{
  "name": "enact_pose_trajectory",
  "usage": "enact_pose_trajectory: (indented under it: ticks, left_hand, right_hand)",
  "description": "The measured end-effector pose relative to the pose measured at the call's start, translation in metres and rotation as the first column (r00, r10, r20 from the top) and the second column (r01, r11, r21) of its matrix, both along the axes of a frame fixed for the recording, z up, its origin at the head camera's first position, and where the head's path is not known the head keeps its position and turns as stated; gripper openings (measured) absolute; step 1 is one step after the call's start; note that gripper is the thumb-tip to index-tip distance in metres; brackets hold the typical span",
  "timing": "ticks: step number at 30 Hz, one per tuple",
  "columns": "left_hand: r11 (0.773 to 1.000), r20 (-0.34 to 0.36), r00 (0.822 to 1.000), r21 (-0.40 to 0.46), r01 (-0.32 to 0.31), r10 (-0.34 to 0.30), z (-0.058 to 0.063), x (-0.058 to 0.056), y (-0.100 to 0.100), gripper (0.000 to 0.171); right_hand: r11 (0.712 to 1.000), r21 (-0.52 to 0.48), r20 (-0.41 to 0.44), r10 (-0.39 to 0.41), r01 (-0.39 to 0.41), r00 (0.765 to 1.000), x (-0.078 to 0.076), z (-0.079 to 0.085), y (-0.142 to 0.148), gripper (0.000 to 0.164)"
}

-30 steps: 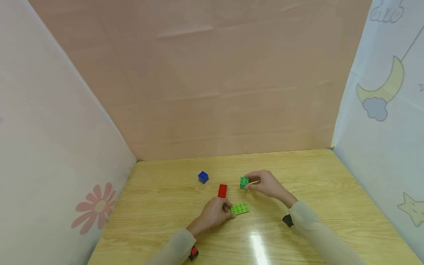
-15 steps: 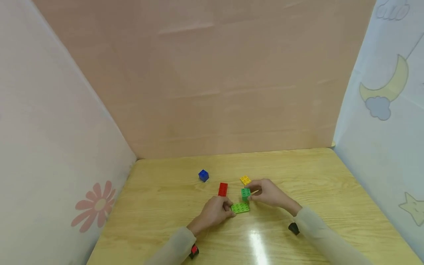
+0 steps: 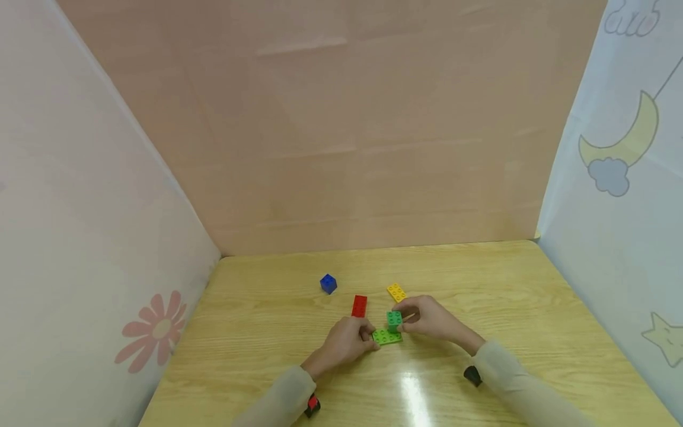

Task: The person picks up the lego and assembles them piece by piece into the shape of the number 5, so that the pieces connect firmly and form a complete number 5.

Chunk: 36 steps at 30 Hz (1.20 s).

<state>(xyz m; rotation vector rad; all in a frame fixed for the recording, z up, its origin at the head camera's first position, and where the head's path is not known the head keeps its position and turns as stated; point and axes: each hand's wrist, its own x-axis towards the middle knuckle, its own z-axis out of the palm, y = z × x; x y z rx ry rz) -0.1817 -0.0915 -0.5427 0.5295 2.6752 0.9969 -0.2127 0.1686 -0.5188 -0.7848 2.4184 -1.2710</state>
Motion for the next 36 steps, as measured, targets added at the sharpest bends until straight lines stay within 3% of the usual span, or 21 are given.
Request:
enact_pose_trajectory:
  ticks: [24,36]
  left_hand:
    - [1.0,-0.025,1.0,0.005,0.004,-0.004,-0.0028,-0.0001,0.0003,0.031]
    - [1.0,-0.036,0.999,0.002,0.006,-0.006,-0.0028,-0.0001,0.0003,0.029]
  right_hand:
    - [0.997,0.025,0.047,0.069,-0.07,0.997,0.006,-0.0012,-0.002,0.03]
    - [0.996,0.037,0.006,0.083,-0.083,0.997,0.0103,0.0031,-0.0079,0.024]
